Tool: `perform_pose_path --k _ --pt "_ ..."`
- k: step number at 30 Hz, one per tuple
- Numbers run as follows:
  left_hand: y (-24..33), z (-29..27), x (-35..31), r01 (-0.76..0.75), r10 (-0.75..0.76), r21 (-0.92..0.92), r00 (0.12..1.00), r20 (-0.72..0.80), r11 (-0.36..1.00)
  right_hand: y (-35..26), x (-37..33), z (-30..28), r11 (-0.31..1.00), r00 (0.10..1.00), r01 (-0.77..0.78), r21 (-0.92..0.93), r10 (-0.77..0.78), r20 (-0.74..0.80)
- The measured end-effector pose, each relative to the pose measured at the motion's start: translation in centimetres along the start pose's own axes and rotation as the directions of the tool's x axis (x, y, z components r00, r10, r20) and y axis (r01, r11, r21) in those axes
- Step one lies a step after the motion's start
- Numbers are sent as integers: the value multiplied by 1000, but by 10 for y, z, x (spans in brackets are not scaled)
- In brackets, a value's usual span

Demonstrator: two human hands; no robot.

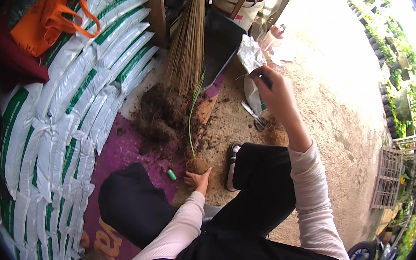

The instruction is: The person sits on a mat and cleans the root ball of a small plant by hand, removing soil and loose fibers. The person uses a small green tool to scrape the root surface and a pair of scissors to trim the plant's stem.

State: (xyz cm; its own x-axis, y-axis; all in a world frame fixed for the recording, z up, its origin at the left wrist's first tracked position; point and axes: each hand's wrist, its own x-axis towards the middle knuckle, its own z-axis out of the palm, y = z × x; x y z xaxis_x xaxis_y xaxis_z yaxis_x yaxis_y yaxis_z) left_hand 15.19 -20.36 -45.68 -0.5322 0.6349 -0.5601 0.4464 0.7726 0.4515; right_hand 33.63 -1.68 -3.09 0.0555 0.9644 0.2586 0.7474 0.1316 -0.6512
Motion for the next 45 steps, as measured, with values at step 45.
perform_pose_path --k 45 --pt "-7 -8 19 -106 72 102 955 288 989 -19 -11 5 988 989 146 42 -147 32"
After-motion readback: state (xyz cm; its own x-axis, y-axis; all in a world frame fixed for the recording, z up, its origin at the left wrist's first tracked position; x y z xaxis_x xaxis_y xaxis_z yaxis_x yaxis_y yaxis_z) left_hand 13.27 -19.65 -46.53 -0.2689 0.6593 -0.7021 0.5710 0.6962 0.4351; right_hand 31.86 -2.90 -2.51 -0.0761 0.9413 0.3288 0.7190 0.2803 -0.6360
